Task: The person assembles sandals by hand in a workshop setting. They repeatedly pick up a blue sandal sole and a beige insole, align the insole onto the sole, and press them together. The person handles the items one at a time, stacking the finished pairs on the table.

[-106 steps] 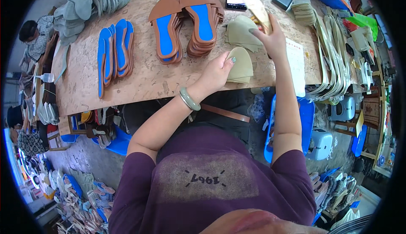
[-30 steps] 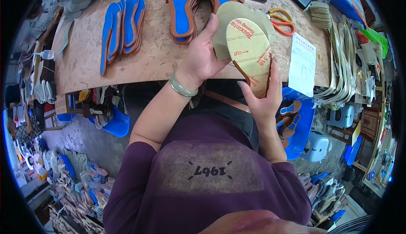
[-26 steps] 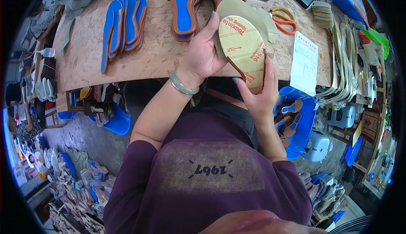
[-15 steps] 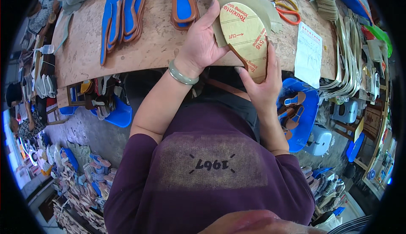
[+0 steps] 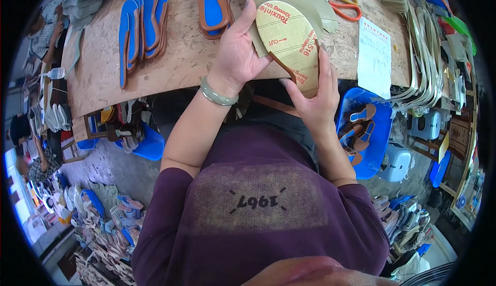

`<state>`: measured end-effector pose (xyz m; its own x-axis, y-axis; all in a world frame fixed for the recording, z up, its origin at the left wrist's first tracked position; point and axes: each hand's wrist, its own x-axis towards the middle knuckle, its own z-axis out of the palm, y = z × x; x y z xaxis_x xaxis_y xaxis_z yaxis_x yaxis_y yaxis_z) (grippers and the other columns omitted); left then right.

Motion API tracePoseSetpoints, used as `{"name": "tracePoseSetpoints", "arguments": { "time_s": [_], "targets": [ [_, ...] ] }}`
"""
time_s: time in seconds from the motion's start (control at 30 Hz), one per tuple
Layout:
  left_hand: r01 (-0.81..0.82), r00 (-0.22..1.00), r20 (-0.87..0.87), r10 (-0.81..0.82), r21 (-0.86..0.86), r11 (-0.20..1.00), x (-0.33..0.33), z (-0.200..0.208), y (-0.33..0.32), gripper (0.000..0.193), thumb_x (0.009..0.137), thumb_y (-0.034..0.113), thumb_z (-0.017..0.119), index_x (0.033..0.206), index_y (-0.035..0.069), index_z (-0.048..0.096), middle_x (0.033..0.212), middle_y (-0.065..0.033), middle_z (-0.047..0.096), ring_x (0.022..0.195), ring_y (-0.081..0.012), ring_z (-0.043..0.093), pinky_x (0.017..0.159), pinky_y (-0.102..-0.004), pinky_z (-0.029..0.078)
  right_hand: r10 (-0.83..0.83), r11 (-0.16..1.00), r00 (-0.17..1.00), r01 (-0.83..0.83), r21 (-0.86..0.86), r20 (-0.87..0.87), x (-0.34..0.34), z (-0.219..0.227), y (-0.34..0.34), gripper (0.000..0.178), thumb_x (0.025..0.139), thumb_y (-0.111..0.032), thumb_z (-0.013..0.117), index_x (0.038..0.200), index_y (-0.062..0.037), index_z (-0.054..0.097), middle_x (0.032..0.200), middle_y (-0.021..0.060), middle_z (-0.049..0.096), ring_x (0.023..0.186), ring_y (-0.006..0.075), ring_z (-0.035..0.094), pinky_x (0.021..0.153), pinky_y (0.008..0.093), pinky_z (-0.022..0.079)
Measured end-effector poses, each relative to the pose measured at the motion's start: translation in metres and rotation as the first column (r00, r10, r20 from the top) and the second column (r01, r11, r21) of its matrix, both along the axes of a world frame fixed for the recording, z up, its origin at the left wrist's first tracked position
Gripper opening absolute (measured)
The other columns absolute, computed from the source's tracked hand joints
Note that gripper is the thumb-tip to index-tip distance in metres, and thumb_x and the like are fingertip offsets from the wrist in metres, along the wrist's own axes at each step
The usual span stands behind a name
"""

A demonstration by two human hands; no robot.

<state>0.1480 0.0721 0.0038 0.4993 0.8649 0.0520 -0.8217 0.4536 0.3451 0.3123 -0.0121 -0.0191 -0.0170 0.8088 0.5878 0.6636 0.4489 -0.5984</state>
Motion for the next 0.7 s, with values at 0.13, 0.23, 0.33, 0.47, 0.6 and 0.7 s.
{"name": "tracePoseSetpoints", "arguments": {
  "time_s": [0.13, 0.23, 0.33, 0.47, 0.6, 0.7],
  "targets": [
    [-0.010, 0.997, -0.073, 0.009, -0.006, 1.000, -0.0004, 0.0019, -0.0005, 0.055, 0.102, 0.045, 0.036, 0.138, 0.004, 0.039, 0.136, -0.0145, 0.050, 0.127, -0.0281, 0.048, 0.107, -0.0463, 0.040, 0.002, 1.000, 1.000, -0.002, 0.000, -0.003, -0.0002, 0.0000, 0.0007, 0.087, 0.065, -0.010, 0.084, 0.138, 0.0036, 0.038, 0.111, 0.0206, 0.057, 0.094, 0.0318, 0.064, 0.076, 0.0365, 0.055],
    [0.012, 0.999, -0.036, -0.012, -0.008, 1.000, -0.0012, 0.0004, -0.0003, 0.054, 0.102, 0.045, 0.034, 0.138, 0.004, 0.040, 0.135, -0.0141, 0.050, 0.127, -0.0283, 0.048, 0.107, -0.0468, 0.040, -0.002, 1.000, 1.000, 0.002, 0.028, 0.004, 0.0003, 0.0008, 0.0011, 0.087, 0.065, -0.010, 0.084, 0.138, 0.0037, 0.038, 0.111, 0.0209, 0.057, 0.095, 0.0322, 0.064, 0.077, 0.0370, 0.055],
    [0.012, 1.000, -0.020, -0.012, -0.010, 1.000, -0.0017, 0.0008, -0.0007, 0.055, 0.102, 0.045, 0.033, 0.138, 0.004, 0.041, 0.135, -0.0139, 0.051, 0.127, -0.0288, 0.048, 0.107, -0.0477, 0.040, 0.000, 1.000, 1.000, 0.000, -0.007, 0.006, 0.0006, 0.0023, 0.0005, 0.087, 0.065, -0.010, 0.084, 0.138, 0.0039, 0.038, 0.112, 0.0215, 0.057, 0.097, 0.0330, 0.064, 0.078, 0.0373, 0.055],
    [-0.010, 0.998, -0.066, 0.010, -0.003, 1.000, -0.0006, 0.0056, -0.0027, 0.057, 0.101, 0.046, 0.037, 0.139, 0.003, 0.038, 0.135, -0.0157, 0.050, 0.126, -0.0293, 0.049, 0.106, -0.0475, 0.041, 0.012, 0.999, 1.000, -0.013, 0.039, 0.010, 0.0010, 0.0035, 0.0017, 0.088, 0.065, -0.010, 0.084, 0.139, 0.0035, 0.038, 0.112, 0.0217, 0.057, 0.097, 0.0338, 0.063, 0.078, 0.0377, 0.055],
    [0.013, 0.998, -0.055, -0.014, -0.013, 1.000, -0.0019, 0.0062, -0.0027, 0.058, 0.101, 0.047, 0.036, 0.138, 0.002, 0.038, 0.135, -0.0172, 0.049, 0.127, -0.0303, 0.049, 0.107, -0.0473, 0.041, 0.004, 1.000, 1.000, -0.004, 0.013, 0.014, 0.0009, 0.0034, -0.0005, 0.088, 0.065, -0.011, 0.084, 0.139, 0.0024, 0.039, 0.109, 0.0211, 0.057, 0.093, 0.0343, 0.063, 0.075, 0.0377, 0.055],
    [0.012, 1.000, 0.002, -0.012, 0.012, 1.000, -0.0034, 0.0057, -0.0041, 0.050, 0.101, 0.038, 0.043, 0.135, 0.001, 0.041, 0.130, -0.0165, 0.053, 0.123, -0.0294, 0.053, 0.104, -0.0466, 0.044, -0.003, 1.000, 1.000, 0.003, -0.010, 0.019, 0.0014, 0.0038, 0.0012, 0.087, 0.065, -0.012, 0.084, 0.139, 0.0015, 0.039, 0.107, 0.0201, 0.057, 0.091, 0.0341, 0.063, 0.073, 0.0375, 0.055]
  ]
}}
